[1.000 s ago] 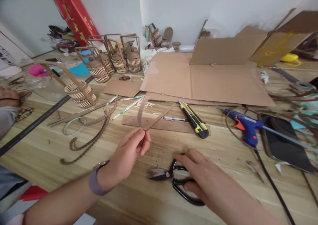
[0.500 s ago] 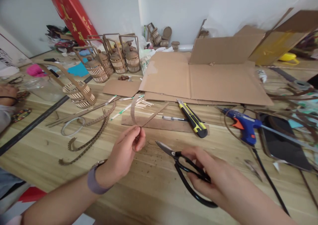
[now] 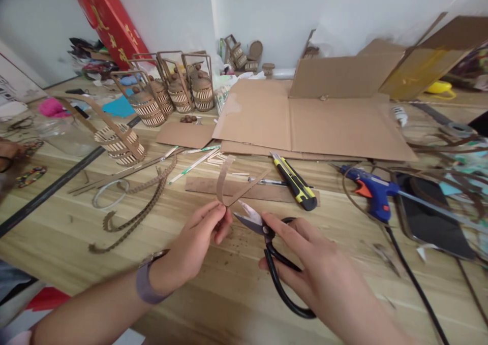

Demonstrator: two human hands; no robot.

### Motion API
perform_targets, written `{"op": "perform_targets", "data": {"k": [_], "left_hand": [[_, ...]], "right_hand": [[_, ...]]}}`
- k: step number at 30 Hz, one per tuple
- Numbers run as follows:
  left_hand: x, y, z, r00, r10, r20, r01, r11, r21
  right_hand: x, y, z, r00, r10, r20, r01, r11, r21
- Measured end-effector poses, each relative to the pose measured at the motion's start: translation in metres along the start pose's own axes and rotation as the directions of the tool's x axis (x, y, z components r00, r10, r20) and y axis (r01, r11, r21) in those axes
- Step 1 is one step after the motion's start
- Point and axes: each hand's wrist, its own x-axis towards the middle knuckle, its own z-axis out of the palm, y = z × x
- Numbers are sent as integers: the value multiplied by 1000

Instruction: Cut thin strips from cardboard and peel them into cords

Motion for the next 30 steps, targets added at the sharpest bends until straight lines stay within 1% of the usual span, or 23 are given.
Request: {"op": "perform_targets", "data": {"k": [3,7,13,21,27,30], "left_hand": [[0,-1,0,1000,-1,20,1,1000,12],[-1,0,1,1000,-5,22,4,1000,31],[-2,2,1,1000,-3,23,1,998,57],[-3,3,2,1000,-11,30,9,998,65],[-3,2,2,999,-9,41,7,998,67],[-3,2,2,999,-10,50,6,996,87]], "right_hand": [[-2,2,3,1000,-11,9,11,999,-52],[-5,4,3,1000,-29,-6,27,990,-142],[-6,4,4,993,-115,-34,104,968,-230],[-5,2,3,995,-96,-25,86,962,-258],[-6,4,5,987,-152,-50,131,947,-293],[-6,3,4,986,-160,-48,138,942,-306]]}}
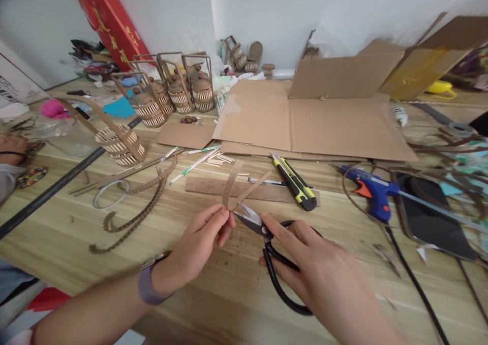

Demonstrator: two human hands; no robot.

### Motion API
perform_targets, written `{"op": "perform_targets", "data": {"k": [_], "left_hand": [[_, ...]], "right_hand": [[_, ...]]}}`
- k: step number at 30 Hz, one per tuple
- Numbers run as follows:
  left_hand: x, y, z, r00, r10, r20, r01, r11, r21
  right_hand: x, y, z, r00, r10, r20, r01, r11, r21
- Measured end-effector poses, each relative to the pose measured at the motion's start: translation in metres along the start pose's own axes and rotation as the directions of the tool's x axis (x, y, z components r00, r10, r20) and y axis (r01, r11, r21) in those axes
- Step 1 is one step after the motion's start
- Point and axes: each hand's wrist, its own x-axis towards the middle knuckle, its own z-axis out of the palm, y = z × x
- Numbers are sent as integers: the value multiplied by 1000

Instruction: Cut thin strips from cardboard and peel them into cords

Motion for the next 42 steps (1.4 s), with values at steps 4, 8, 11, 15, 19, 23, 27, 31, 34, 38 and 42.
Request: {"op": "perform_targets", "data": {"k": [4,8,11,15,19,23,27,31,34,38,42], "left_hand": [[-1,1,-1,1000,12,13,-13,998,67],[-2,2,-3,999,19,40,-25,989,146],[-2,2,-4,998,27,54,-36,982,186],[-2,2,-7,995,52,85,-67,980,187],[-3,5,-10,987,108,123,-131,970,202],[-5,7,-12,978,145,149,-174,964,202],[-9,10,-11,965,178,193,-224,941,252],[-11,12,-9,969,160,186,-205,944,257],[-10,10,-9,972,179,154,-216,937,273],[-11,8,-8,968,222,119,-247,928,279],[-12,9,-7,959,266,101,-284,914,290]], "right_hand": [[1,-2,-3,1000,-18,-7,18,1000,-19],[1,-3,-3,999,-36,-20,35,998,-59],[0,-2,-2,998,-59,-33,56,995,-86],[0,-3,0,1000,-22,-19,23,999,29],[3,-8,-3,998,63,26,-68,959,277],[8,-10,-10,989,112,96,-141,912,386],[10,-10,-13,979,132,155,-188,879,438],[12,-12,-14,977,156,143,-206,864,460],[13,-13,-12,979,171,112,-204,855,477],[11,-10,-9,968,224,114,-250,812,528],[8,-5,-7,932,222,285,-357,683,636]]}}
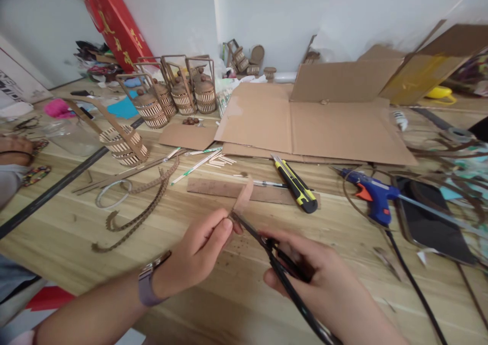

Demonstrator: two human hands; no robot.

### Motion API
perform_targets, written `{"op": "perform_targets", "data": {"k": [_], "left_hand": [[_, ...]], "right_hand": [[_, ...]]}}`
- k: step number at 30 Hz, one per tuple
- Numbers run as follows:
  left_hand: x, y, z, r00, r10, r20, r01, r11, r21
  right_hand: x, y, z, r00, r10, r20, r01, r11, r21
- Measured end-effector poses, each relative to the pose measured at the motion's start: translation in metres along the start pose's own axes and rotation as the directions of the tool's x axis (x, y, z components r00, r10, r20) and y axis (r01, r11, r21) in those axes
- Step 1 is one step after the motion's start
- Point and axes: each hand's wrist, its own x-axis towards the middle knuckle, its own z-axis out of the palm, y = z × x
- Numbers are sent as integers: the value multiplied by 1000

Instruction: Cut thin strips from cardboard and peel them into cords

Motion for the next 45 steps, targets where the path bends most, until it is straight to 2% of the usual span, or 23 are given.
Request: {"op": "perform_targets", "data": {"k": [3,5,7,11,13,16,18,20,23,25,28,31,34,39,42,45], "left_hand": [[-1,-2,0,999,-32,-39,31,999,-20],[0,-4,1,995,-74,-69,70,995,-67],[1,-6,2,990,-108,-90,95,986,-138],[5,-5,3,985,-134,-106,104,963,-250],[6,-5,3,985,-143,-99,113,959,-259],[5,-7,4,985,-153,-80,131,964,-230],[2,-7,5,990,-123,-65,109,977,-183],[-1,-6,6,997,-65,-37,61,993,-101],[-6,-2,8,998,60,35,-63,995,80],[-8,0,10,980,177,95,-193,962,193],[-9,-1,12,930,316,189,-361,885,295],[-10,-2,13,895,368,252,-438,831,343],[-9,-4,12,872,395,290,-482,794,370],[-6,-8,12,833,453,318,-553,703,447],[-6,-8,13,834,445,327,-552,675,489],[-7,-7,13,834,464,297,-550,675,491]], "right_hand": [[1,1,-5,998,49,39,-53,995,88],[2,1,-10,1000,19,2,-19,1000,9],[3,1,-15,999,-47,-3,46,989,-142],[3,0,-16,981,-138,134,175,930,-323],[4,-1,-13,966,-154,207,218,917,-335],[5,-3,-8,951,-178,251,255,913,-320],[3,-3,-6,957,-222,187,276,897,-345],[0,-4,-4,957,-286,41,278,874,-397],[-7,-8,4,905,-378,-194,265,860,-436],[-11,-9,11,863,-431,-265,286,848,-447],[-13,-10,18,826,-487,-283,326,824,-464],[-12,-11,20,822,-484,-301,313,825,-471],[-9,-14,20,812,-492,-314,325,828,-458],[0,-18,18,755,-576,-313,441,799,-408],[1,-21,18,729,-604,-322,457,780,-427],[-1,-23,19,726,-608,-321,445,771,-455]]}}
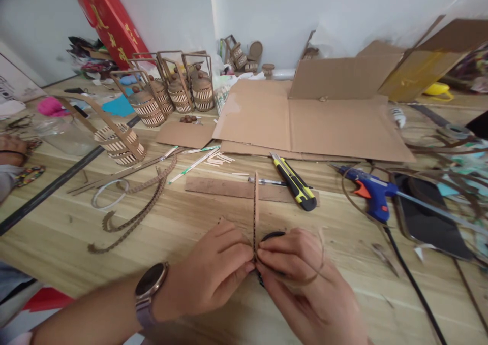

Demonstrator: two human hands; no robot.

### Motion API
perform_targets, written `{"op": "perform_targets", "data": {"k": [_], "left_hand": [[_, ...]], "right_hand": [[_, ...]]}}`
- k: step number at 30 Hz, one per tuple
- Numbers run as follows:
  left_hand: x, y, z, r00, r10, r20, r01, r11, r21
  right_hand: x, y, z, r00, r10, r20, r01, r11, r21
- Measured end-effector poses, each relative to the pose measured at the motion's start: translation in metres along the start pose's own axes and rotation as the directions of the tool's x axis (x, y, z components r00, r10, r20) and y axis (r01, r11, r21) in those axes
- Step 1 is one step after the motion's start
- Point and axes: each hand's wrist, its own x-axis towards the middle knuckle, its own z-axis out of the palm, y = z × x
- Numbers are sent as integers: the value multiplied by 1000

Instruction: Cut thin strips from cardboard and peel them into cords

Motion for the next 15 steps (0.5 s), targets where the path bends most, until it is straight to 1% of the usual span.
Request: {"op": "perform_targets", "data": {"k": [5,9,15], "left_hand": [[2,2,-1,990,54,-127,-62,996,-60],[2,3,0,984,90,-155,-102,992,-73],[2,2,1,976,112,-184,-131,986,-98]], "right_hand": [[-6,0,5,999,-4,-52,3,999,-35],[-11,-1,11,995,-1,-95,-3,999,-43],[-7,-6,16,986,113,-122,-96,986,136]]}}
